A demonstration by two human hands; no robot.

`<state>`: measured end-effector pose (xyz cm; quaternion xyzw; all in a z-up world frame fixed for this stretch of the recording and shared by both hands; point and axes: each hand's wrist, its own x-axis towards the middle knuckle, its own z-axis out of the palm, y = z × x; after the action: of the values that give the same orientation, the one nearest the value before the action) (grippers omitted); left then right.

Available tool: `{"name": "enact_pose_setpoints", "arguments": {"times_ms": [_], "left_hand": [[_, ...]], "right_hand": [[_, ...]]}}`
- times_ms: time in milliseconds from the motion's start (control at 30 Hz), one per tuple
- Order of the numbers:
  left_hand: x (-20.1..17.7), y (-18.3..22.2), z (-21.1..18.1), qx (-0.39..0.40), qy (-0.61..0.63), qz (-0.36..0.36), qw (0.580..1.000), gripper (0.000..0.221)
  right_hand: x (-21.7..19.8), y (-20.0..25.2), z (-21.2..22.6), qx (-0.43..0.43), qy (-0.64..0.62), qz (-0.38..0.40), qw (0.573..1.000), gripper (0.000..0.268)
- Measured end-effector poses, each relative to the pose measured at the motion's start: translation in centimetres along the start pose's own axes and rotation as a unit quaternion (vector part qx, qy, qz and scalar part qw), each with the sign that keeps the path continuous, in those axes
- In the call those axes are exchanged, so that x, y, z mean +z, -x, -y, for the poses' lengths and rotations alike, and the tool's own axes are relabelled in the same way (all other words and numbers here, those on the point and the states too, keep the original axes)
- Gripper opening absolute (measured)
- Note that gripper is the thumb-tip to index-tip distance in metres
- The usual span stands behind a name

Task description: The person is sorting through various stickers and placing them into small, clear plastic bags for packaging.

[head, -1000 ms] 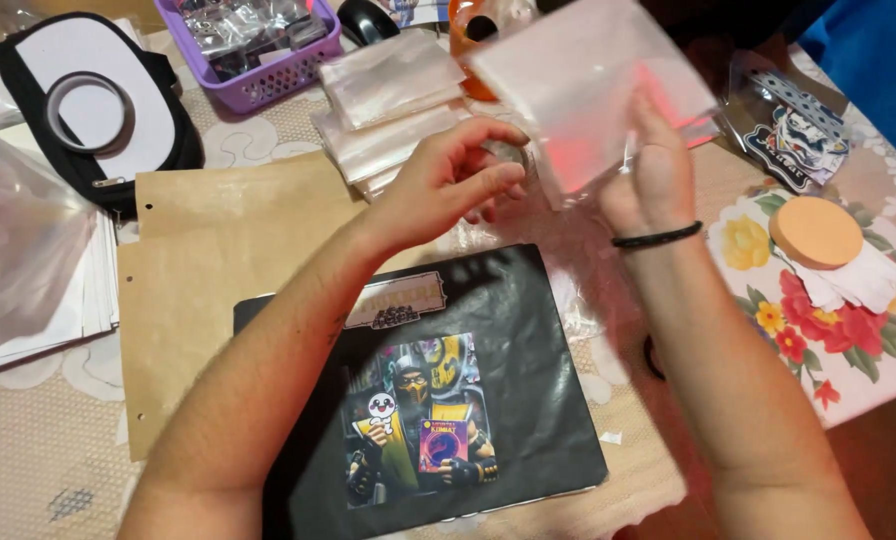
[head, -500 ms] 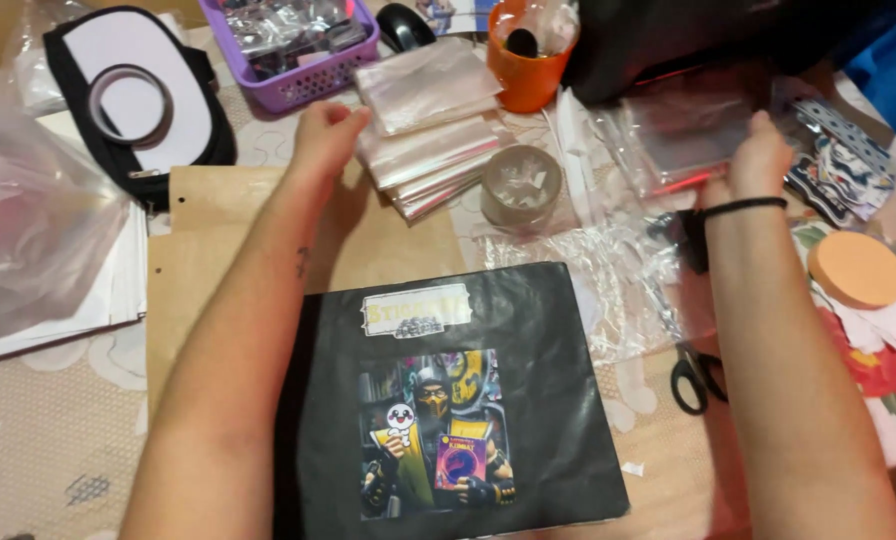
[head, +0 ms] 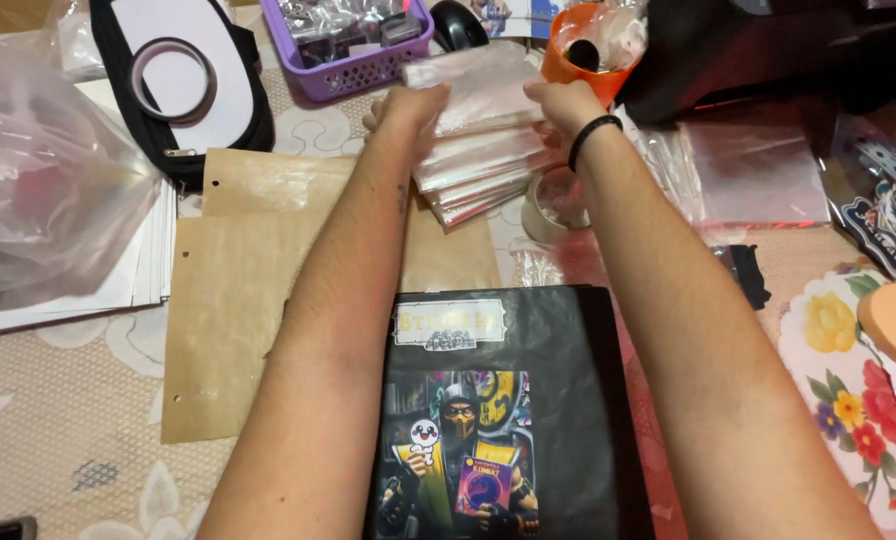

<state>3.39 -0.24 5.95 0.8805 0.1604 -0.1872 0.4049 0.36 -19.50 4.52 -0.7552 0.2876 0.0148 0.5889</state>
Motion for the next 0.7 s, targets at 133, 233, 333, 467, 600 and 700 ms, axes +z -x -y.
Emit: {"name": "enact_pose_setpoints", "arguments": {"times_ms": [133,233,333,467,600,700], "left_hand": [[-0.3,0.9,-0.3,-0.015,0.037,-0.005,0.999,0.058],[-0.1,0.2,-0.6,-0.021,0.053,-0.018,0.998,0.051],[-0.5,1.2,-0.7,0.005,0.047,-0.026,0.999,0.05],[0.3,1.2,0.4,0.08,0.163,-0.065,0.981,0.042],[1.0,3.0,0.9,0.144,0.368,-0.043,0.917,0.04],[2.4,7.7,-0.3,0.177,0.461,0.027,0.869,0.051]], "right_hand": [[1.8,-3.1,-0.5,0.041,-0.04,-0.043,0.997,0.046],[2.6,-3.6,-0.5,0.05,0.017,-0.066,0.996,0.053],[2.5,-2.2,0.6,0.054,-0.003,-0.085,0.995,0.059],[1.6,3.1,2.0,0.038,0.01,-0.06,0.997,0.05],[-0.9,5.0,0.5,-0.009,-0.263,0.024,0.964,0.019],[-3.3,9.6,-0.2,0.001,-0.425,0.018,0.905,0.032]]}}
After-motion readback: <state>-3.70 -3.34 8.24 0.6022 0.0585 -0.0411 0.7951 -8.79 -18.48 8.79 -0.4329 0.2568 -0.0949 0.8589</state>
